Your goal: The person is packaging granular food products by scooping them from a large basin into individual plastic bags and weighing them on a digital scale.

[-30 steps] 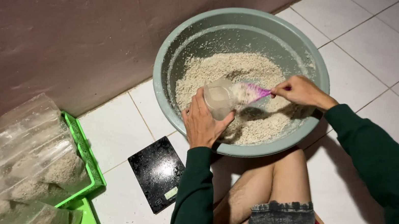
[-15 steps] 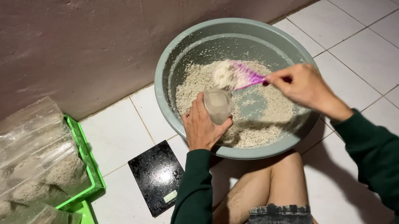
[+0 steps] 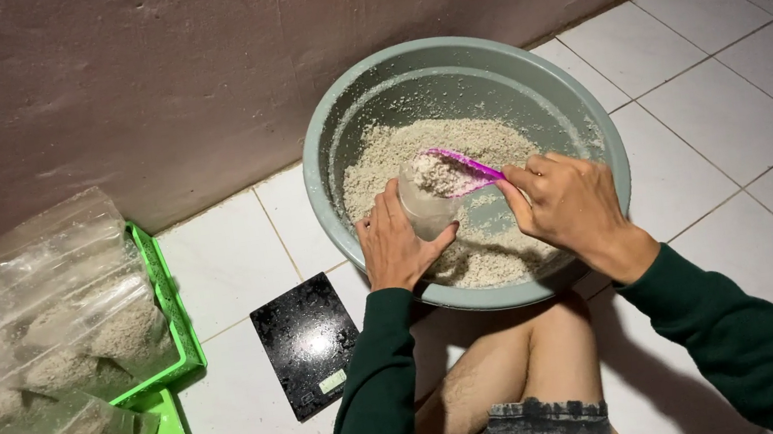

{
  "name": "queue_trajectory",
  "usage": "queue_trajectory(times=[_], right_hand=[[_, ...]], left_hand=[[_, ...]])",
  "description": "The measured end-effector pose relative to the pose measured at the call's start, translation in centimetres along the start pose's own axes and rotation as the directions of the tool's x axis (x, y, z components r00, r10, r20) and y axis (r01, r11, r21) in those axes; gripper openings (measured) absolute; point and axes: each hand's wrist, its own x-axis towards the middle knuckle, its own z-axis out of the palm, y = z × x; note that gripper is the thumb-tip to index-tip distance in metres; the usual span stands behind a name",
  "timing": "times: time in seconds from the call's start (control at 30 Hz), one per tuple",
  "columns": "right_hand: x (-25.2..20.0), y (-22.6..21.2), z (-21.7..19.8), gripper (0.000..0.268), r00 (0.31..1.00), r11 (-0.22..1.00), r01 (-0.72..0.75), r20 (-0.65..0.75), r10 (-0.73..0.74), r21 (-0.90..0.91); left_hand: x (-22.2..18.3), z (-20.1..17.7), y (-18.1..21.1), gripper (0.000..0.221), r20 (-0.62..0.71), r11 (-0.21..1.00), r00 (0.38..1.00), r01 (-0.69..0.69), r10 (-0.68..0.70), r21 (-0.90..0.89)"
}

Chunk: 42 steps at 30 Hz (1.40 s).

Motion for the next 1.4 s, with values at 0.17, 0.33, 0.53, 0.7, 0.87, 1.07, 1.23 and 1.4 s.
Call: queue_trajectory(times=[0.17, 0.33, 0.53, 0.7, 0.87, 1.07, 1.23, 1.4], right_hand=[[-0.2, -0.3, -0.2, 0.015, 0.995, 0.992, 0.067, -0.065, -0.074, -0.107], [-0.5, -0.3, 0.0, 0.016, 0.992, 0.985, 0.086, -0.078, -0.099, -0.149], [-0.5, -0.4, 0.0, 0.016, 0.978, 0.973, 0.119, -0.144, -0.149, -0.198], [-0.4, -0.7, -0.3, 0.012, 0.965, 0.951, 0.15, -0.168, -0.2, -0.272], [-0.8, -0.4, 0.2, 0.011, 0.967, 0.957, 0.136, -0.177, -0.185, -0.255], [-0.6, 2.2, 1.1, 0.018, 0.953, 0.919, -0.301, 0.115, 0.28, 0.254], [-2.6, 8.3, 10.8, 0.034, 0.699, 0.803, -0.595, 0.516, 0.495, 0.037], [-4.6, 9.7, 18.3, 0.038, 0.744, 0.91, -0.271, 0.532, 0.404, -0.313]], left_hand=[[0.0, 0.4, -0.4, 0.097, -0.022, 1.0, 1.0, -0.01, 0.01, 0.001], [0.0, 0.7, -0.6, 0.099, -0.045, 1.0, 0.999, -0.021, 0.021, -0.004], [-0.1, 0.8, -0.7, 0.099, -0.047, 0.999, 0.999, -0.013, 0.014, 0.033], [-0.1, 0.7, -0.4, 0.098, -0.062, 1.0, 0.998, -0.011, 0.012, 0.025], [-0.1, 1.1, -0.8, 0.098, -0.059, 1.0, 0.998, -0.006, 0.006, 0.004], [-0.3, 1.0, -1.0, 0.099, -0.086, 1.0, 0.996, -0.009, 0.01, 0.013], [-0.3, 0.2, -0.3, 0.097, -0.07, 1.0, 0.997, -0.02, 0.019, -0.013], [-0.3, -0.5, 0.2, 0.097, -0.038, 0.999, 0.999, -0.038, 0.038, -0.017]])
